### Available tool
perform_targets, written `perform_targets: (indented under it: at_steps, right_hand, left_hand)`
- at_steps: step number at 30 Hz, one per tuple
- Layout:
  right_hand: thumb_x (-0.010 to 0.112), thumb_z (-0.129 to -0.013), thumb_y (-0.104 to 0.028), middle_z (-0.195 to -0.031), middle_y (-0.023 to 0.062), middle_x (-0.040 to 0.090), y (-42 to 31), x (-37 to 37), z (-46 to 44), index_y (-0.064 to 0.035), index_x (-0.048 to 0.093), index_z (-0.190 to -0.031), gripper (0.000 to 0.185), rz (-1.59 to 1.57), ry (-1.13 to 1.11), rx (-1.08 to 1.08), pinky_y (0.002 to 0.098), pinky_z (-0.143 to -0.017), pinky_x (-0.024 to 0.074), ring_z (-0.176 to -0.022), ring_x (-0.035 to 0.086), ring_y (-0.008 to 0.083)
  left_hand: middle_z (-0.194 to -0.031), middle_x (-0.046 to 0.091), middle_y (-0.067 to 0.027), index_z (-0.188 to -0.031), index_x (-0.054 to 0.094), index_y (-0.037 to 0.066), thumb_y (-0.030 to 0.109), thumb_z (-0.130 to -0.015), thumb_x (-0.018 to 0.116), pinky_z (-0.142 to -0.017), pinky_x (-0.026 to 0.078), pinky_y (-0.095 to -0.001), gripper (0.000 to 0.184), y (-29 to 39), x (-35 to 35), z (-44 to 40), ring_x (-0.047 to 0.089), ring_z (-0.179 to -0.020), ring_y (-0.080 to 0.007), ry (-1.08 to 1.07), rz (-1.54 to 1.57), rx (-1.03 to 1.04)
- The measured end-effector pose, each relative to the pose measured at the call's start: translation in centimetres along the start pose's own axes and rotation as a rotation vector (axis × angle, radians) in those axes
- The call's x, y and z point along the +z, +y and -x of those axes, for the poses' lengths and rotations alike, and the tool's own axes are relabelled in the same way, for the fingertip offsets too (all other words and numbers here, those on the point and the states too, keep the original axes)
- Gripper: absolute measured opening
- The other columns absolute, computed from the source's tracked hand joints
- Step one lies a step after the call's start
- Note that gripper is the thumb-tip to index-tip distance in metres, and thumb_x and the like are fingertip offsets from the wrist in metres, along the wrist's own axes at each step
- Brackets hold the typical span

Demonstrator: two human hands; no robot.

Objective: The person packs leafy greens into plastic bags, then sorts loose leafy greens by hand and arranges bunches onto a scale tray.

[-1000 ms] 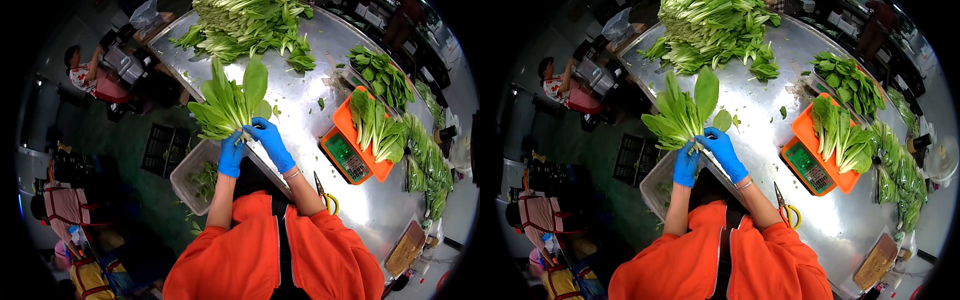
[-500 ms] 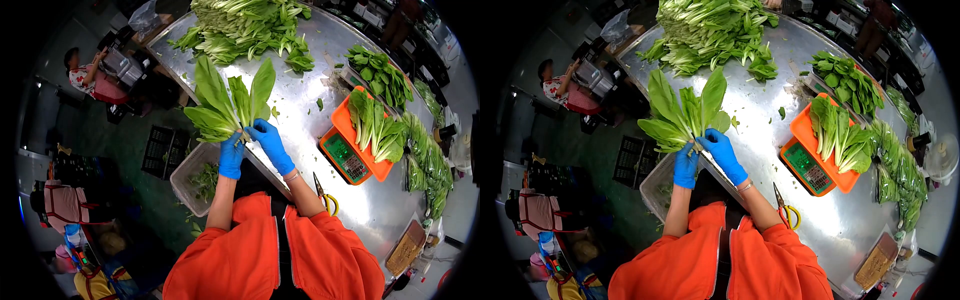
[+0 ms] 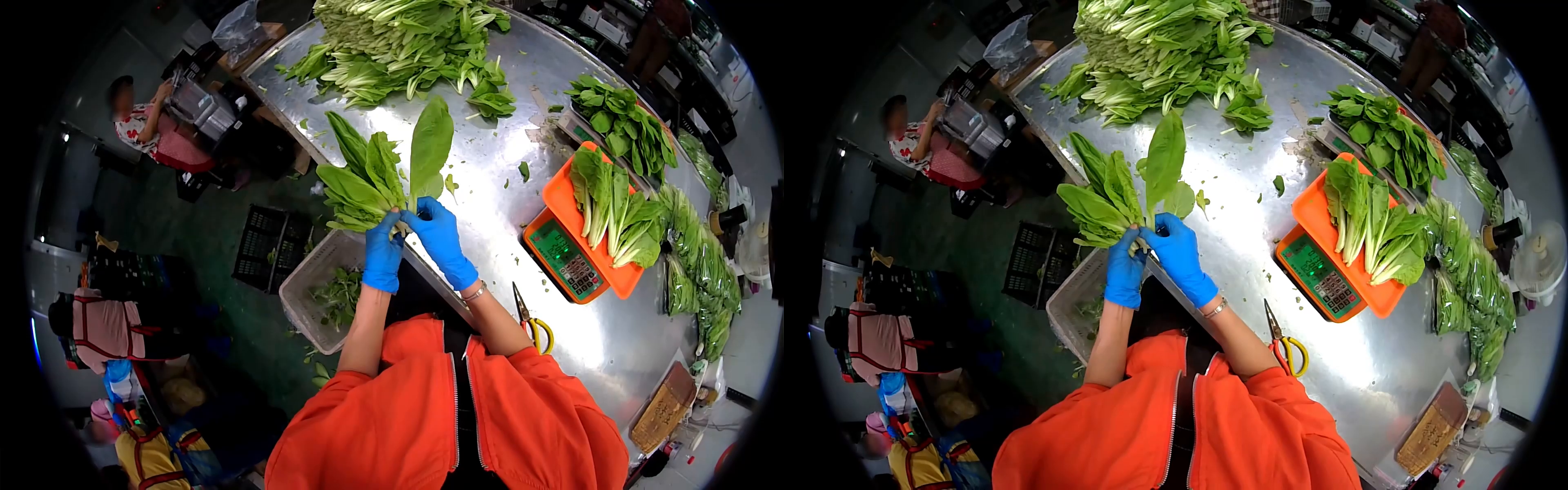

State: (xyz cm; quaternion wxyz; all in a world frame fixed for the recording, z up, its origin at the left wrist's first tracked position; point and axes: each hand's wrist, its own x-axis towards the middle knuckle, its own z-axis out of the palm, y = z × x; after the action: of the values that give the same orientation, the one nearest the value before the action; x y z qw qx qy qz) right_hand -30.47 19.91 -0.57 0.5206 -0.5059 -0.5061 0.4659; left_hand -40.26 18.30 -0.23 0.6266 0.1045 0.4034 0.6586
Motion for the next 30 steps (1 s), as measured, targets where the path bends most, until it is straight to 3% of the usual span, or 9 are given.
perform_targets:
  at_steps: [10,12,15,19,21,24,27,29,30]
  right_hand:
    - [0.061,-0.071,-0.013,-0.063,0.0001,0.050,1.1,-0.5,-0.4,-0.0009,0.055,-0.077,0.015,-0.055,-0.018,0.048,0.0213,-0.051,0.0377,-0.055,0.045,0.0070]
    - [0.059,-0.073,-0.015,-0.074,0.0060,0.053,-0.6,-0.8,0.1,-0.0027,0.055,-0.083,0.017,0.349,0.084,-0.218,0.0258,-0.053,0.0413,-0.055,0.051,0.0150]
    - [0.056,-0.074,-0.017,-0.089,0.0105,0.051,-2.3,-0.9,1.0,-0.0045,0.052,-0.095,0.025,0.866,-0.092,-0.234,0.0286,-0.057,0.0444,-0.060,0.054,0.0213]
    - [0.056,-0.075,-0.014,-0.097,0.0092,0.049,-2.7,-1.9,1.4,-0.0061,0.046,-0.107,0.034,0.816,-0.195,-0.234,0.0257,-0.061,0.0448,-0.067,0.055,0.0181]
    - [0.055,-0.076,-0.009,-0.101,0.0084,0.048,-4.8,-5.0,2.9,-0.0071,0.045,-0.111,0.037,0.141,-0.276,-0.113,0.0241,-0.065,0.0443,-0.074,0.054,0.0161]
    - [0.054,-0.075,-0.009,-0.100,0.0122,0.049,-2.2,-13.0,7.8,-0.0059,0.046,-0.109,0.035,0.508,0.004,-0.145,0.0274,-0.063,0.0447,-0.073,0.055,0.0216]
    - [0.058,-0.071,-0.020,-0.085,0.0149,0.051,-0.9,-20.4,15.4,-0.0060,0.047,-0.106,0.040,1.070,-0.054,0.071,0.0359,-0.059,0.0442,-0.070,0.054,0.0291]
    - [0.058,-0.068,-0.019,-0.084,0.0157,0.052,1.3,-22.1,19.9,-0.0076,0.046,-0.107,0.042,1.231,-0.145,0.183,0.0386,-0.057,0.0430,-0.065,0.052,0.0300]
    - [0.056,-0.067,-0.018,-0.084,0.0160,0.052,2.5,-23.3,21.5,-0.0085,0.045,-0.107,0.042,1.231,-0.156,0.228,0.0394,-0.055,0.0424,-0.063,0.052,0.0300]
  left_hand:
    - [-0.078,0.056,-0.0027,-0.086,0.057,0.000,0.009,-0.076,0.058,-0.059,0.042,-0.0201,0.013,-0.9,-0.9,-1.1,0.053,-0.069,-0.0093,-0.009,-0.015,-0.036]
    - [-0.080,0.056,-0.0024,-0.088,0.057,0.001,0.010,-0.076,0.059,-0.059,0.042,-0.0205,0.015,-0.8,-0.6,-1.0,0.053,-0.070,-0.0093,-0.028,-0.056,-0.048]
    - [-0.085,0.056,-0.0020,-0.091,0.056,0.001,0.012,-0.075,0.060,-0.061,0.043,-0.0212,0.020,-1.2,0.0,-0.9,0.053,-0.072,-0.0096,-0.062,-0.095,-0.109]
    - [-0.092,0.055,-0.0044,-0.097,0.053,0.000,0.015,-0.077,0.058,-0.068,0.045,-0.0237,0.026,-0.8,0.5,-1.1,0.053,-0.081,-0.0110,-0.174,-0.092,-0.210]
    - [-0.095,0.054,-0.0097,-0.103,0.049,-0.003,0.018,-0.080,0.053,-0.079,0.046,-0.0305,0.031,-0.3,0.2,-2.3,0.051,-0.093,-0.0150,-0.281,-0.039,-0.289]
    - [-0.102,0.051,-0.0146,-0.110,0.041,-0.004,0.019,-0.082,0.050,-0.086,0.040,-0.0452,0.038,-0.4,2.2,-2.1,0.052,-0.092,-0.0240,-0.285,0.381,-0.288]
    - [-0.104,0.052,-0.0123,-0.113,0.040,0.001,0.022,-0.082,0.049,-0.091,0.032,-0.0498,0.038,-1.1,2.3,-3.3,0.050,-0.094,-0.0260,-0.340,0.526,-0.395]
    - [-0.112,0.046,-0.0132,-0.117,0.039,0.001,0.022,-0.083,0.047,-0.093,0.029,-0.0434,0.041,-2.2,2.1,-3.6,0.043,-0.102,-0.0236,-0.314,0.524,-0.410]
    - [-0.116,0.043,-0.0132,-0.117,0.039,0.001,0.023,-0.083,0.048,-0.092,0.031,-0.0407,0.042,-2.9,2.5,-3.9,0.042,-0.104,-0.0234,-0.514,0.617,-0.460]
